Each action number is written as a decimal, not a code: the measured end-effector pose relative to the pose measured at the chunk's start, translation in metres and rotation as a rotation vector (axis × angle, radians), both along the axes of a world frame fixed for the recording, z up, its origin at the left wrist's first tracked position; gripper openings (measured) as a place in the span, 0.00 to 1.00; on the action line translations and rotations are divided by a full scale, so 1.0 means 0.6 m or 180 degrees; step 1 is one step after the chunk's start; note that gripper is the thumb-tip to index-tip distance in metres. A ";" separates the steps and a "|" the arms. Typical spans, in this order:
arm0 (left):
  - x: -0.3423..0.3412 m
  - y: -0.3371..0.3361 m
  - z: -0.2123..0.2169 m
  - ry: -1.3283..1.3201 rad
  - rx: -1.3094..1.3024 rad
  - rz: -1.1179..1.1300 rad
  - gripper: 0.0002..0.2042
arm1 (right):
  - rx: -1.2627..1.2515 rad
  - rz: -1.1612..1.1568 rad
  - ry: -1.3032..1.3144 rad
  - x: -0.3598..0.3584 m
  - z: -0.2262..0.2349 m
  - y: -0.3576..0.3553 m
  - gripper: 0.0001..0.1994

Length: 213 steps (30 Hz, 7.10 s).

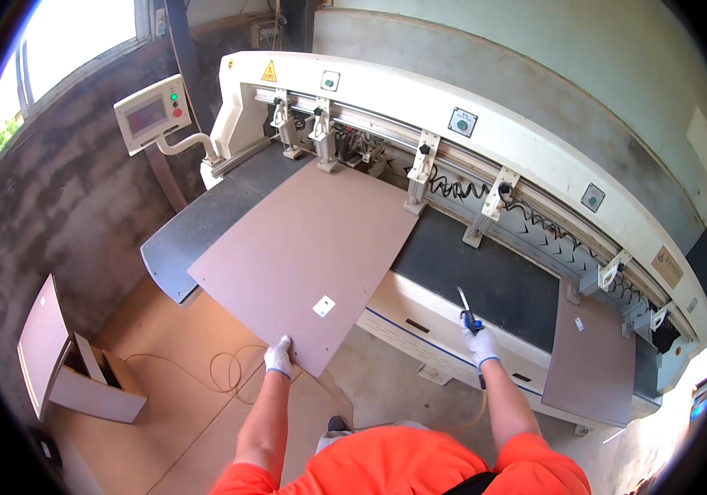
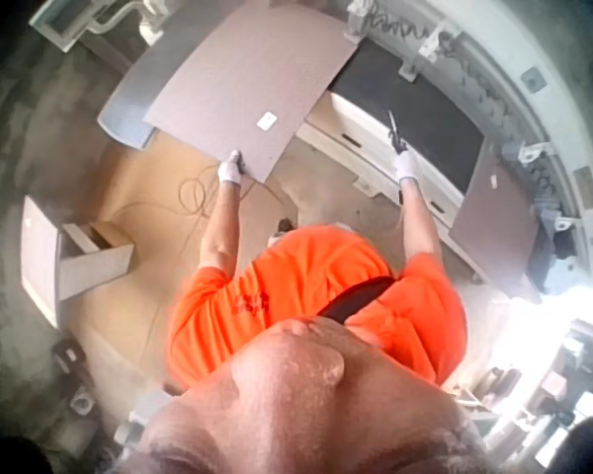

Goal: The person loads large rectangular panels onto a conveyor and into an edge-banding machine. The person uses a handheld air gun to blow along the edges and surfaces of the panels. Finished panels are stacked on a cart, and the cycle repeats for multiple units.

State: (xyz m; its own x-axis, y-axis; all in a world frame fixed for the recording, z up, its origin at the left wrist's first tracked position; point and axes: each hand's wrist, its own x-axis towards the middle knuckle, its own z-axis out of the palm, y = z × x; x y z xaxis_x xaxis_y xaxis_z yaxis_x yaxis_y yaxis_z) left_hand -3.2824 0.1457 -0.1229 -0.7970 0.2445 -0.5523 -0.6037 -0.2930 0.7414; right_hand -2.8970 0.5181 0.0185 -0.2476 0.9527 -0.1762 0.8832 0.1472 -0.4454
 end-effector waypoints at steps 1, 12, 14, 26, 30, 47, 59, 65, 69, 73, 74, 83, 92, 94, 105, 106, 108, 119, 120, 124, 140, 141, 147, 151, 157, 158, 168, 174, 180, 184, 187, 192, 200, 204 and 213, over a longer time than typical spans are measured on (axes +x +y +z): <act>0.025 -0.013 0.002 0.0001 -0.0067 -0.0006 0.14 | 0.0160 -0.0137 -0.0340 -0.010 0.023 0.028 0.23; 0.466 -0.188 0.053 -0.0430 0.0040 0.0965 0.17 | -0.1951 0.0458 0.1376 -0.183 -0.110 0.150 0.44; 0.557 -0.212 0.088 -0.0424 -0.0056 0.1526 0.14 | -0.3348 -0.0095 0.2677 -0.220 -0.140 0.114 0.37; 1.237 -0.254 0.388 -0.0010 -0.3911 0.3279 0.23 | -0.5087 0.1677 0.3111 -0.084 -0.050 -0.133 0.04; 1.468 -0.155 0.452 -0.0430 -0.2865 0.4837 0.26 | -0.5668 0.2487 0.3231 0.005 0.146 -0.249 0.06; 2.581 0.158 0.417 0.1957 -0.2096 0.9858 0.24 | -0.8013 0.4936 0.0066 0.918 0.361 -0.913 0.34; 2.963 0.631 0.463 0.2981 -0.3423 1.0527 0.39 | -0.7879 0.5970 -0.2964 1.955 0.263 -1.174 0.32; 3.023 0.875 0.374 0.3037 -0.3403 1.1519 0.42 | -0.8299 0.6358 -0.5492 2.507 0.323 -1.009 0.32; 3.022 1.028 0.225 0.2193 -0.3088 1.2645 0.39 | -0.7829 0.6586 -0.6578 2.842 0.351 -0.762 0.31; 3.096 1.103 0.154 0.1247 -0.3123 1.3148 0.37 | -0.7391 0.6839 -0.7636 3.121 0.402 -0.497 0.29; 3.146 1.110 0.161 0.0846 -0.2813 1.3378 0.37 | -0.7427 0.6797 -0.7801 3.174 0.408 -0.447 0.30; 3.704 1.216 0.226 -0.2181 -0.1494 1.3715 0.38 | -0.4311 0.7304 -0.9328 3.514 0.140 -0.163 0.24; 4.230 1.269 0.282 -0.3986 -0.1253 1.3115 0.38 | -0.4329 0.6295 -0.9954 4.041 0.203 -0.068 0.26; 4.343 1.275 0.281 -0.4221 -0.1045 1.2967 0.38 | -0.4328 0.6385 -0.9899 4.137 0.210 -0.070 0.25; 5.024 1.301 0.235 -0.4316 -0.1236 1.2253 0.39 | -0.4865 0.8826 -0.7988 4.680 0.213 -0.082 0.28; 5.088 1.303 0.234 -0.4358 -0.1234 1.2152 0.39 | -0.4795 0.9688 -0.7305 4.723 0.223 -0.097 0.29; 5.212 1.299 0.240 -0.4363 -0.1284 1.1971 0.39 | -0.5474 0.9684 -0.6719 4.799 0.212 -0.127 0.27; 5.771 1.198 0.265 -0.4372 -0.2031 1.1049 0.40 | -0.5153 0.9908 -0.4589 5.164 0.135 -0.385 0.31; 5.809 1.186 0.265 -0.4351 -0.2067 1.0989 0.40 | -0.4915 0.9950 -0.4527 5.176 0.154 -0.418 0.30; 5.998 1.117 0.280 -0.4168 -0.2340 1.0693 0.40 | -0.5039 0.9287 -0.4393 5.284 0.126 -0.515 0.30; 6.614 0.425 0.229 -0.2597 -0.1998 0.9656 0.31 | -0.5260 0.8025 -0.2547 5.517 -0.017 -1.042 0.20; 6.630 0.376 0.220 -0.2533 -0.2140 0.9568 0.30 | -0.5268 0.7898 -0.2476 5.519 -0.021 -1.075 0.19; 6.706 0.049 0.156 -0.2998 -0.2483 0.9514 0.24 | -0.4386 0.7793 -0.2583 5.551 -0.062 -1.386 0.18; 6.744 -0.138 0.148 -0.3085 -0.1981 0.9435 0.26 | -0.5137 0.7833 -0.2026 5.598 -0.069 -1.588 0.21; 6.827 -0.320 0.114 -0.4049 -0.1911 0.8943 0.27 | -0.4060 0.8215 -0.2315 5.706 -0.161 -1.790 0.20; 6.847 -0.349 0.110 -0.4209 -0.1831 0.8873 0.28 | -0.3993 0.8173 -0.2441 5.728 -0.176 -1.810 0.21; 7.088 -0.591 0.002 -0.5425 -0.0612 0.8436 0.27 | -0.2057 0.9304 -0.2534 6.109 -0.245 -2.091 0.34; 7.239 -0.647 -0.005 -0.6137 0.0027 0.7600 0.29 | -0.1331 0.9427 -0.3207 6.336 -0.316 -2.195 0.32; 7.361 -0.767 -0.004 -0.6233 0.0598 0.7415 0.27 | -0.0936 0.9712 -0.3557 6.552 -0.357 -2.335 0.31; 7.402 -0.801 -0.068 -0.5829 0.1188 0.8008 0.28 | -0.0074 1.0485 -0.3179 6.684 -0.377 -2.424 0.30; 7.404 -0.918 -0.014 -0.5612 0.1923 0.8592 0.29 | 0.0869 1.1312 -0.3613 6.760 -0.322 -2.498 0.35; 7.313 -1.061 -0.065 -0.4044 0.3340 0.9652 0.28 | 0.1799 1.2486 -0.2329 6.846 -0.283 -2.653 0.31; 7.484 -1.259 -0.058 -0.3418 0.4109 1.0648 0.22 | 0.1054 1.2982 -0.2790 7.208 -0.284 -2.768 0.31; 7.561 -1.273 -0.061 -0.3723 0.4522 1.0310 0.22 | 0.1421 1.3181 -0.2737 7.308 -0.343 -2.778 0.38; 7.366 -1.423 -0.012 -0.3551 0.4313 0.8453 0.17 | 0.5334 1.1783 -0.1329 7.131 -0.342 -2.731 0.18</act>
State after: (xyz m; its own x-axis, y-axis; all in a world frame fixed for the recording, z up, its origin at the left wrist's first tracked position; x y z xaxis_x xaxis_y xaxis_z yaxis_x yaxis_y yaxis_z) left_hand 1.1372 -0.7083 -0.1298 0.0430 0.3941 -0.9181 0.9989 0.0014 0.0474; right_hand 1.3819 -1.1204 -0.1867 0.5962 -0.3781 -0.7083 -0.4842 -0.8730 0.0585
